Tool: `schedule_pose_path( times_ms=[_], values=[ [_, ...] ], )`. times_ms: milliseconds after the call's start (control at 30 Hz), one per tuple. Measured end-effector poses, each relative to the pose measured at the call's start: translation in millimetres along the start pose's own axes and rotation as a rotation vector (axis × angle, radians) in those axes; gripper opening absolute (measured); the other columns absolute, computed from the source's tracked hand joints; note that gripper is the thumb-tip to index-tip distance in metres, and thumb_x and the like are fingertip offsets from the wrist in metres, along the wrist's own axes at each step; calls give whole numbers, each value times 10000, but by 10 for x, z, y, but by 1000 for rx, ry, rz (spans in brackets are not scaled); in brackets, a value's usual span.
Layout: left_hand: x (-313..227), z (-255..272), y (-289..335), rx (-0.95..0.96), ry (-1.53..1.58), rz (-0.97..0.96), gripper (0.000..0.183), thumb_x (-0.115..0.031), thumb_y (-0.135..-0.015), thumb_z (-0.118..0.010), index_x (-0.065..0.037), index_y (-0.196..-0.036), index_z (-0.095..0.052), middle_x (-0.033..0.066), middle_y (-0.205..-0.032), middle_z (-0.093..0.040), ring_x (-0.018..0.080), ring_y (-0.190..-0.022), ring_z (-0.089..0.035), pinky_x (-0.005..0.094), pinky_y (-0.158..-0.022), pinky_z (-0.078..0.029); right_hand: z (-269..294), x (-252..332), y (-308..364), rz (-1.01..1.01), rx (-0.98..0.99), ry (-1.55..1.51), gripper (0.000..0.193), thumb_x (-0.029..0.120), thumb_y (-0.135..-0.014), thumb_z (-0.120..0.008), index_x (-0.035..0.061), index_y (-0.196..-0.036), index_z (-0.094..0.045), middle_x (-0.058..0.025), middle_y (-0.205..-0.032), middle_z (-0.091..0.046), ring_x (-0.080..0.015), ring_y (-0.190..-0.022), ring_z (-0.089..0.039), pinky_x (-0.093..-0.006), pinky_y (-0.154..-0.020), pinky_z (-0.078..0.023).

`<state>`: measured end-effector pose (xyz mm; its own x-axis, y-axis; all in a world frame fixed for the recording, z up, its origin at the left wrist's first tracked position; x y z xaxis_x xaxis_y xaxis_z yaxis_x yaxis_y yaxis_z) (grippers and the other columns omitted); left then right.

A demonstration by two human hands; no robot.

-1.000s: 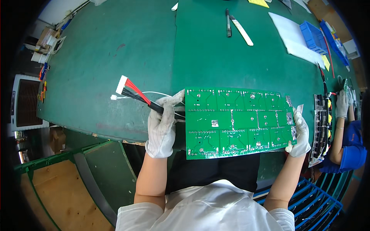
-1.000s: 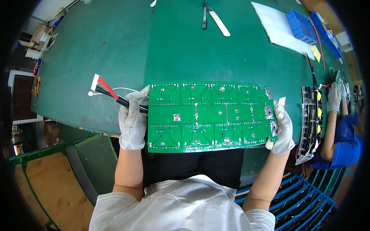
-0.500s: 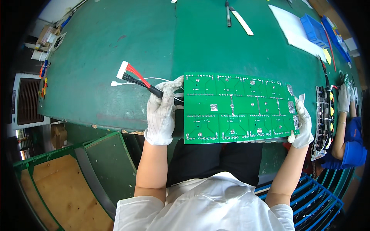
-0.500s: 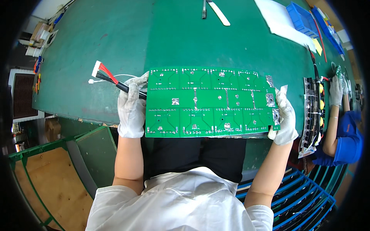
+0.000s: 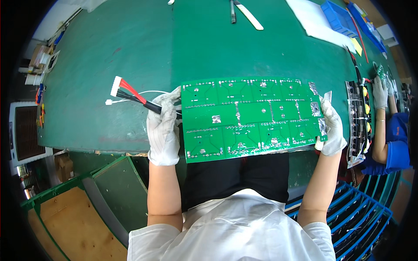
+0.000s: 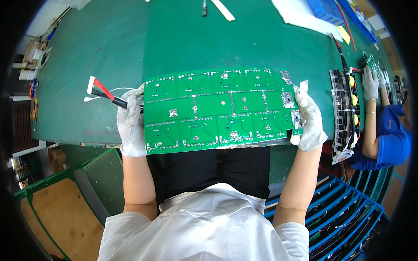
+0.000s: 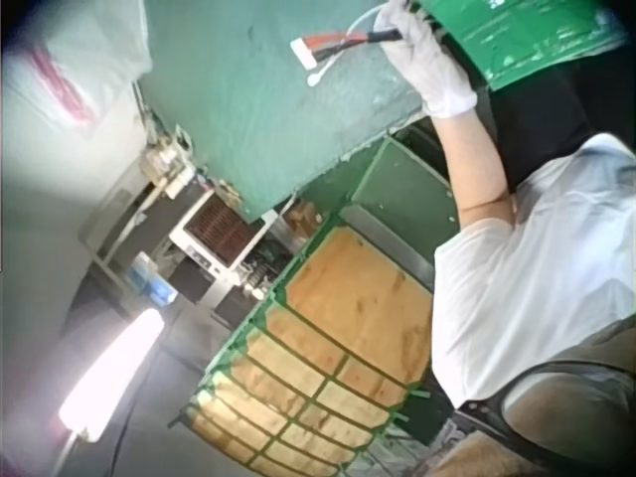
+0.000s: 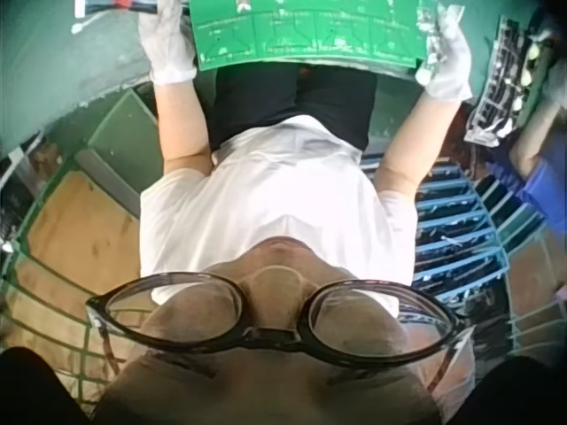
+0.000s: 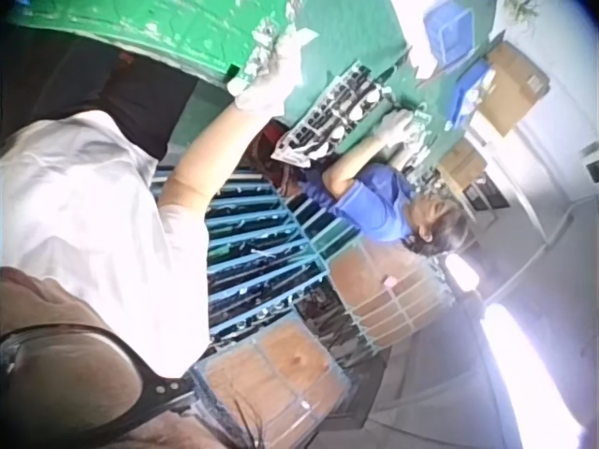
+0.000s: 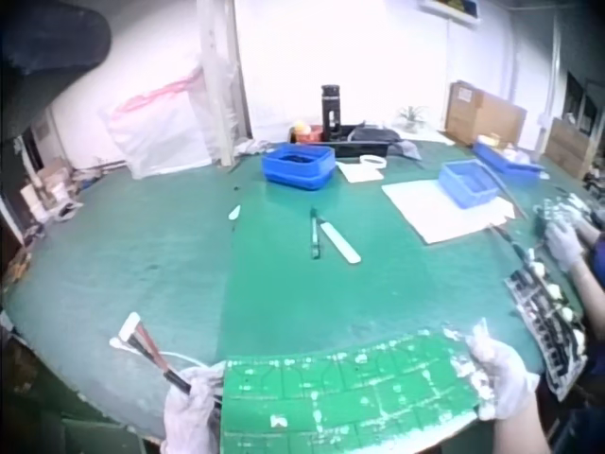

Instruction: The person holds a green circuit board and uses a red-handled brush to wipe its surface. The person flips the board over to access the other side and continues brushing. The person also briefly handles a power supply unit with yellow capacitors before returning to the circuit board.

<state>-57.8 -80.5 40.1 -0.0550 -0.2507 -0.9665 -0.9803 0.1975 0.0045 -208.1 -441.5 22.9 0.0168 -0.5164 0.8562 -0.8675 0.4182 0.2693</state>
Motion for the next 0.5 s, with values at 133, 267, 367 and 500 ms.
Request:
schedule_pose_path(
  times_ms=[133,267,367,500],
  values=[
    [-12,-1,15,-28,2,-1,352,-196,-922,-518,27,-1186,-456,116,-1155,-570,142,-958,-568,222,-741,-475,-105,28,16,15,38,-5,493,197,-854,-564,-90,-1240,-458,-136,-1215,-546,-192,-1097,-526,-315,-973,-384],
    [10,-2,-8,0,-17,-20,365,-236,-946,-488,63,-1155,-481,140,-1139,-564,171,-1033,-530,300,-913,-407,-5,28,7,14,1,1,475,169,-854,-554,-85,-1244,-454,-140,-1211,-547,-197,-1090,-534,-302,-945,-409],
    [2,-16,-13,-9,-30,-12,371,-244,-943,-494,62,-1152,-489,136,-1120,-565,173,-1038,-524,301,-925,-396,-115,61,36,12,41,-23,468,163,-858,-551,-82,-1245,-454,-136,-1205,-549,-193,-1086,-537,-299,-936,-416],
    [7,-9,-6,-37,-50,-6,382,-258,-937,-507,58,-1153,-500,129,-1103,-567,170,-1033,-519,300,-923,-388,-63,52,25,-4,19,0,457,150,-860,-556,-77,-1244,-456,-128,-1203,-551,-187,-1082,-539,-292,-926,-423]
  ],
)
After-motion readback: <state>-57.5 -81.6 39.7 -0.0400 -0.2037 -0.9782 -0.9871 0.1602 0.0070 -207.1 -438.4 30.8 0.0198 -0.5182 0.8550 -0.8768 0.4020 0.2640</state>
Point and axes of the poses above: each hand's wrist, its own y-axis away from the middle knuckle, its own z-axis out of the back of the hand, x = y × z, the point moved 5 cm from there along -y, towards the middle knuckle
